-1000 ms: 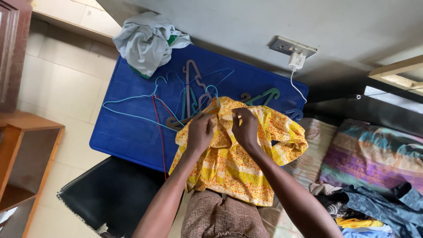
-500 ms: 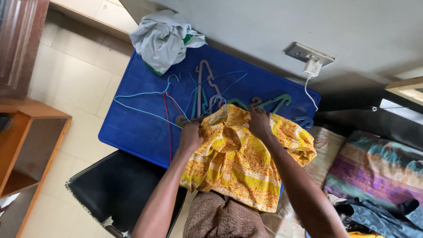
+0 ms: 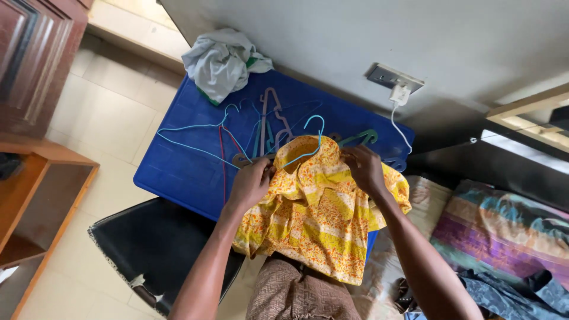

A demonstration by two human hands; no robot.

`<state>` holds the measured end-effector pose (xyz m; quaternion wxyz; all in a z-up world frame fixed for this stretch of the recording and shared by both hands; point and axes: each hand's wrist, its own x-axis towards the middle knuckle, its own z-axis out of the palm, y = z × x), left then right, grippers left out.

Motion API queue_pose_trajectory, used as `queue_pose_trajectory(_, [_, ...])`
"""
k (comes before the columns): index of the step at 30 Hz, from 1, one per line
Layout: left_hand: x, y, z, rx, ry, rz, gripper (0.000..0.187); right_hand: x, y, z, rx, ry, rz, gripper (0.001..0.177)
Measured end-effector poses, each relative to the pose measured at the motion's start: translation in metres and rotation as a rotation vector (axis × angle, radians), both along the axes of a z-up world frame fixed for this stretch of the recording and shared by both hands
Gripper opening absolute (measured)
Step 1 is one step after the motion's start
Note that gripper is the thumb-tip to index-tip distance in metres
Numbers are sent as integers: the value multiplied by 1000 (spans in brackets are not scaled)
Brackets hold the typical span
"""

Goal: Hang a yellow patterned shirt on a plastic hanger.

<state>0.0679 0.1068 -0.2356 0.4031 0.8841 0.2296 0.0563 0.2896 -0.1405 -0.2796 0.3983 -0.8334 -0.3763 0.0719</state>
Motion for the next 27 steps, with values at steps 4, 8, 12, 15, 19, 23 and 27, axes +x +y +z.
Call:
queue_pose_trajectory(4, [-13,-26,42,14,26,-16,14,-10,-31,25,43,25,14,25])
queue_pose_trajectory(8, [-25,-54,74,89,-145,-51,8,-24,-53,51,142,0,20,24])
queue_pose_trajectory(12, [-42,-80,97,191,-260,-39,8,-41,-59,81,213,-32,43,23])
queue_pose_trajectory(15, [-64,-94,118,225,-326,7,5,-62,-64,108,245,-65,81,22])
queue_pose_trajectory(19, [-102,-107,143,251,-357,43,6,-86,-66,137,250,-86,135,21])
queue_pose_trajectory(23, [-138,-112,165,292,-408,57,8,-110,-66,160,316,-152,229,19])
queue_pose_trajectory(27, [-172,-117,187,302,-476,71,7,-141,-68,181,370,-161,298,18])
